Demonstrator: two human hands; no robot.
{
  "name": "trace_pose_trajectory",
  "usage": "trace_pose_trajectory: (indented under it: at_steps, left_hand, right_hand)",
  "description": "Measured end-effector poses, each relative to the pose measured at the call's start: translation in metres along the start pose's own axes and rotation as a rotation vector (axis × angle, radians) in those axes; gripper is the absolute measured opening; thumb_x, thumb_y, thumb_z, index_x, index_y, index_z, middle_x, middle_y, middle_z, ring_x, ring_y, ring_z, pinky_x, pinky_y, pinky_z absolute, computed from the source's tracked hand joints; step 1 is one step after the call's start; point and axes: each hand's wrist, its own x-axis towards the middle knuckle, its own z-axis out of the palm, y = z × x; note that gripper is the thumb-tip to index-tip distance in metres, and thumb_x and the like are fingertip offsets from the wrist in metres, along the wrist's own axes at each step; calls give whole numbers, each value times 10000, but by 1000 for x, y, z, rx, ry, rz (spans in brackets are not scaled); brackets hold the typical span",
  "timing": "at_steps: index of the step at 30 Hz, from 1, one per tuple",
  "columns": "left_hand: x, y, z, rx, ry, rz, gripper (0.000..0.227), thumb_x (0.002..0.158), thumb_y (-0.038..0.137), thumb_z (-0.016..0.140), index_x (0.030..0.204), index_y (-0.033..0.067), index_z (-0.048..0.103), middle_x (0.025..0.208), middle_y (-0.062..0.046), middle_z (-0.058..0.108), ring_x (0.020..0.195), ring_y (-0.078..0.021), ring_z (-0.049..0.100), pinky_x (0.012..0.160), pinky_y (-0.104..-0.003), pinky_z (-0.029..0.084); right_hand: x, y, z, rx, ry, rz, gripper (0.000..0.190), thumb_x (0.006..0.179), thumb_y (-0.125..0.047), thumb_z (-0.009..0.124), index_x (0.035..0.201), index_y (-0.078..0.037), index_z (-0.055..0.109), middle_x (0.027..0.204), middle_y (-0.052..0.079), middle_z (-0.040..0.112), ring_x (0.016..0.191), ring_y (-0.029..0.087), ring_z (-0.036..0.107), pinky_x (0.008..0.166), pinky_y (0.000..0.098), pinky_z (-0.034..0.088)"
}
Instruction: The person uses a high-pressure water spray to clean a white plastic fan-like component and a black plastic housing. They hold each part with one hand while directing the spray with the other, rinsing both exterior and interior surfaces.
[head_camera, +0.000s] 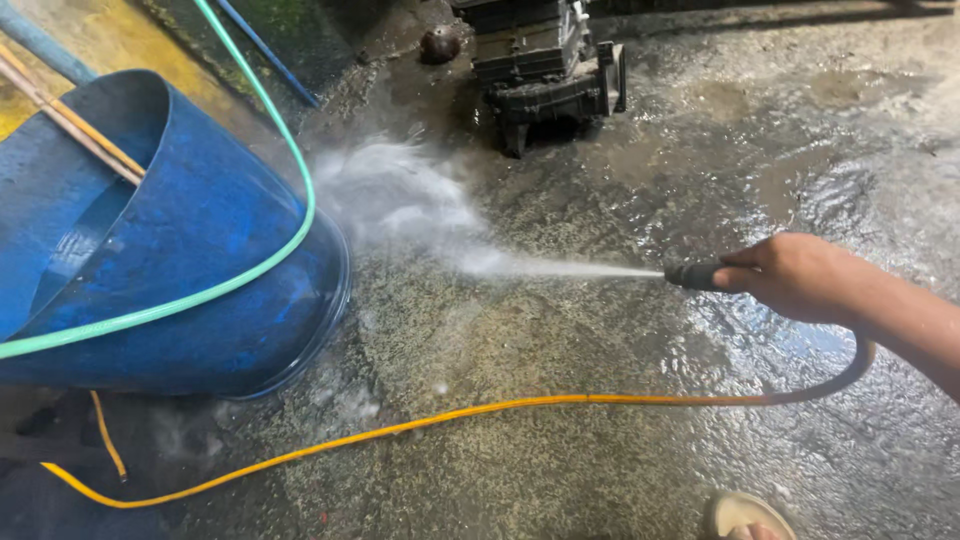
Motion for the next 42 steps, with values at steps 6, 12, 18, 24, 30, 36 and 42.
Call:
trace_pose_trajectory:
  at_steps: [6, 12, 18, 24, 30, 36, 42]
  left_hand:
    - [86, 145, -110, 263, 99, 308, 766, 788, 550, 736, 1318, 8, 620, 1305, -263, 657, 1212, -393, 653, 1045, -441, 524]
    - [148, 402, -198, 472, 374, 398, 600, 825, 504, 753, 1193, 32, 709, 1247, -233, 673, 1183, -394, 644, 1014, -478, 507]
    - [122, 581, -193, 334, 460, 529, 582, 829, 476, 768, 1232, 62, 697, 1289, -181, 681, 1226, -346, 629, 1025, -460, 504]
    - [161, 640, -196, 236, 449, 541, 695, 814, 458, 799, 1376, 120, 568, 1386, -178, 581, 1293, -361, 571, 1048, -477, 486]
    - [230, 681, -212, 23, 581, 605, 775, 816, 415, 805, 1472, 180, 465, 1458, -188, 476, 1324, -421, 504, 1064, -524, 453]
    - [281, 733, -244, -56, 619, 653, 876, 803, 431, 804, 1551, 286, 372, 1498, -203, 430, 1361, -439, 451, 1083, -601, 393]
    - [311, 765, -259, 342, 719, 498, 894, 829, 575, 718, 1558, 317, 269, 1568, -296, 231, 1382, -551, 271, 1054, -760, 209]
  right_hand:
    - [-1, 36, 37, 146, 110, -35, 549, 989, -559, 501, 1455, -280, 582, 714, 156, 761, 630, 246, 740, 702, 404, 617]
    - [6, 57, 31, 345, 241, -128, 530, 939, -508, 556, 1419, -289, 605, 676, 197, 704, 600, 319, 699, 693, 461, 553]
    - [21, 66, 6, 421, 264, -117, 530, 922, -519, 585, 1383, -264, 641, 690, 205, 705, 598, 302, 685, 691, 446, 539]
    - [49, 57, -1, 444, 258, -155, 545, 888, -532, 589, 1348, -248, 661, 762, 160, 749, 625, 306, 714, 689, 442, 574]
    - [69, 50, 28, 387, 3, -60, 527, 934, -530, 536, 1404, -302, 606, 848, 191, 761, 779, 297, 753, 793, 424, 586]
    - [87, 77, 85, 524, 69, -158, 557, 853, -524, 662, 1371, -318, 674, 1086, 16, 814, 971, 177, 795, 924, 344, 594]
    - [101, 95, 152, 531, -126, 44, 555, 850, -542, 669, 1395, -442, 677, 1351, -18, 691, 1244, 178, 675, 1118, 326, 511]
